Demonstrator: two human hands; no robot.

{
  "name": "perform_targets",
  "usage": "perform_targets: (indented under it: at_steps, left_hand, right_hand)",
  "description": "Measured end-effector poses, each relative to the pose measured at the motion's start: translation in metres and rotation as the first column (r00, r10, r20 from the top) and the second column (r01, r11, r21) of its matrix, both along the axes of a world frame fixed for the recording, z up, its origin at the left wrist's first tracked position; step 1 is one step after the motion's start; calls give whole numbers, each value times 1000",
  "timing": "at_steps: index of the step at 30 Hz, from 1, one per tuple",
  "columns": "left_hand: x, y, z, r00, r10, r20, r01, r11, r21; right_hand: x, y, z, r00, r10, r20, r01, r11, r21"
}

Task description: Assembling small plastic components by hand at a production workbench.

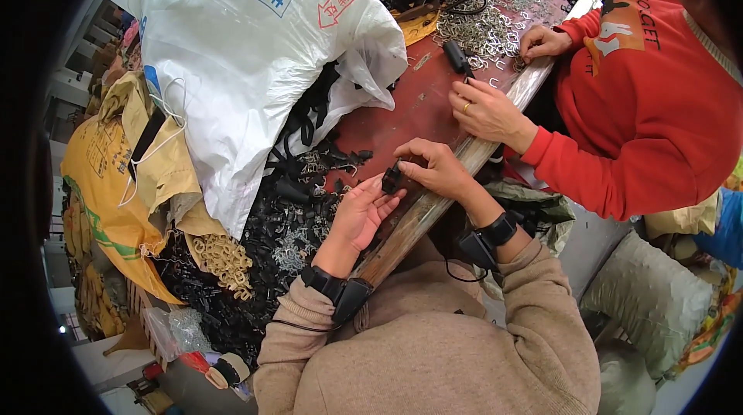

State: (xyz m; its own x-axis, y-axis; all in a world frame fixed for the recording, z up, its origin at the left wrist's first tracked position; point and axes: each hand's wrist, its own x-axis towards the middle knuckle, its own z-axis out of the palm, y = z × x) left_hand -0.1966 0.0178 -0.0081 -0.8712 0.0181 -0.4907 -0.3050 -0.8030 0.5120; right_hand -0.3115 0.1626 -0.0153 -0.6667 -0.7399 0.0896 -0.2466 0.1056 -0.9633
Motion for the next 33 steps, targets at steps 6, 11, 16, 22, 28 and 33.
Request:
perform_targets:
  at_steps: [6,11,16,22,28,33]
  left_hand:
    - [14,-1,0,1000,0,13,0,1000,11]
    - [59,-22,15,998,57,-10,-57,998,0]
    - [98,-41,20,976,218,20,-218,976,-6]
    - [114,-46,19,960,278,27,-279,960,13]
    - [123,-51,16,958,288,1,-287,955,72]
    - [122,-50,18,959,283,-20,-282,959,33]
  right_hand:
    - [5,-3,-1,981,69,182,-58,996,-64]
    - [8,-18,0,993,67,98,-70,997,30]
    - [26,-54,4,912,161,-376,-150,987,58]
    - [36,-84,0,681,215,-701,-123,976,180]
    - [39,-96,-5,595,319,-738,-46,930,364]
    - [37,-103,-2,574,429,-698,-58,871,488]
